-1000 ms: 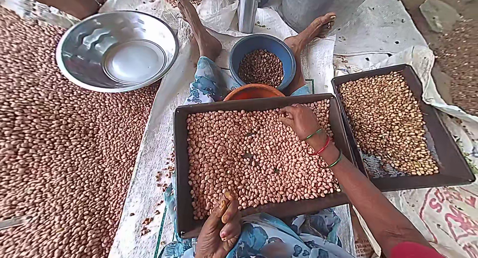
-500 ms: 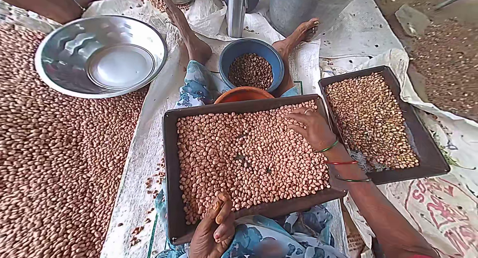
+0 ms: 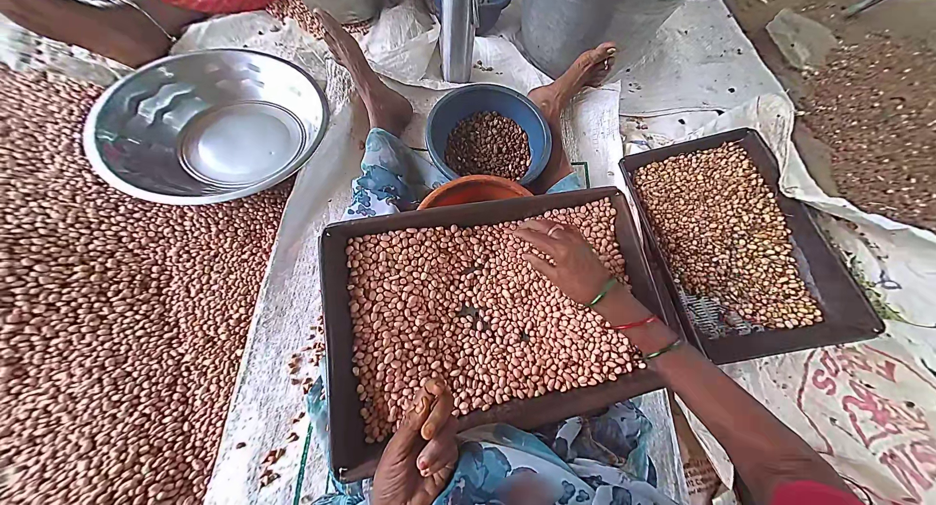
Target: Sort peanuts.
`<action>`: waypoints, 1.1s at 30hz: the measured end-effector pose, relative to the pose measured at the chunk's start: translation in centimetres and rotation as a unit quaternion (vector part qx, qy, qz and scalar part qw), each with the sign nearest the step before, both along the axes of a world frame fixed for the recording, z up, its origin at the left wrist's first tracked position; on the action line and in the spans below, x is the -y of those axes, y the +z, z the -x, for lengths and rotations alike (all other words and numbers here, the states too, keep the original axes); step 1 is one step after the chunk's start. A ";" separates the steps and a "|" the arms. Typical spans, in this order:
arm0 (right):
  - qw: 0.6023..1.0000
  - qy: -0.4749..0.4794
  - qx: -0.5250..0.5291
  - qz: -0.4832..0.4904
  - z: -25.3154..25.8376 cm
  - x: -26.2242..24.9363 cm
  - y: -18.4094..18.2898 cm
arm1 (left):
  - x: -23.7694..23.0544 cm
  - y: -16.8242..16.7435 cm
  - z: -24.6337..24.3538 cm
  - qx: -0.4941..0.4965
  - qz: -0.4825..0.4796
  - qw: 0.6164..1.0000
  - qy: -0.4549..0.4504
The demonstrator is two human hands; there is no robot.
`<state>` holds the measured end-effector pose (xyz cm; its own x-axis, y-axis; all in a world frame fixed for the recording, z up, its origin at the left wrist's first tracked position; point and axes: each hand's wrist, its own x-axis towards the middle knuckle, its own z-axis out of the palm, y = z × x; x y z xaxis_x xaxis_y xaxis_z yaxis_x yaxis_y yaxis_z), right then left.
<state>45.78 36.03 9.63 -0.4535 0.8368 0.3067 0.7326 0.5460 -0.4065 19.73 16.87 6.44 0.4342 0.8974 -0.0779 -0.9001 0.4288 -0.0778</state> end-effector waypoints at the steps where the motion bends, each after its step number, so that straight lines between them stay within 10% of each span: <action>1: 1.000 0.027 -0.007 0.015 2.5 -0.5 -1.8 | 0.0 0.0 0.0 0.003 0.003 1.000 0.000; 6: 0.982 0.070 -0.048 0.167 12.7 -0.1 -3.6 | 0.2 0.1 0.0 0.023 0.004 0.999 0.023; 11: 0.904 0.375 0.081 0.186 10.2 3.8 -3.1 | 0.5 -0.1 0.4 0.050 0.033 0.998 0.027; 17: 0.975 0.080 0.196 0.062 -1.1 2.6 2.0 | 0.5 0.2 0.1 0.061 0.011 0.997 0.041; 24: 0.911 0.307 0.049 0.269 5.0 10.3 -1.5 | 0.4 -0.1 0.1 0.088 0.005 0.994 0.061; 33: 0.996 0.030 0.044 0.079 7.1 2.9 -2.4 | 0.3 0.0 0.1 0.090 -0.004 0.993 0.077</action>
<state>38.64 33.15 7.22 -0.5230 0.8421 0.1315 0.7369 0.5243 -0.4266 19.65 16.56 6.48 0.2973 0.9548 -0.0046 -0.9272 0.2875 -0.2399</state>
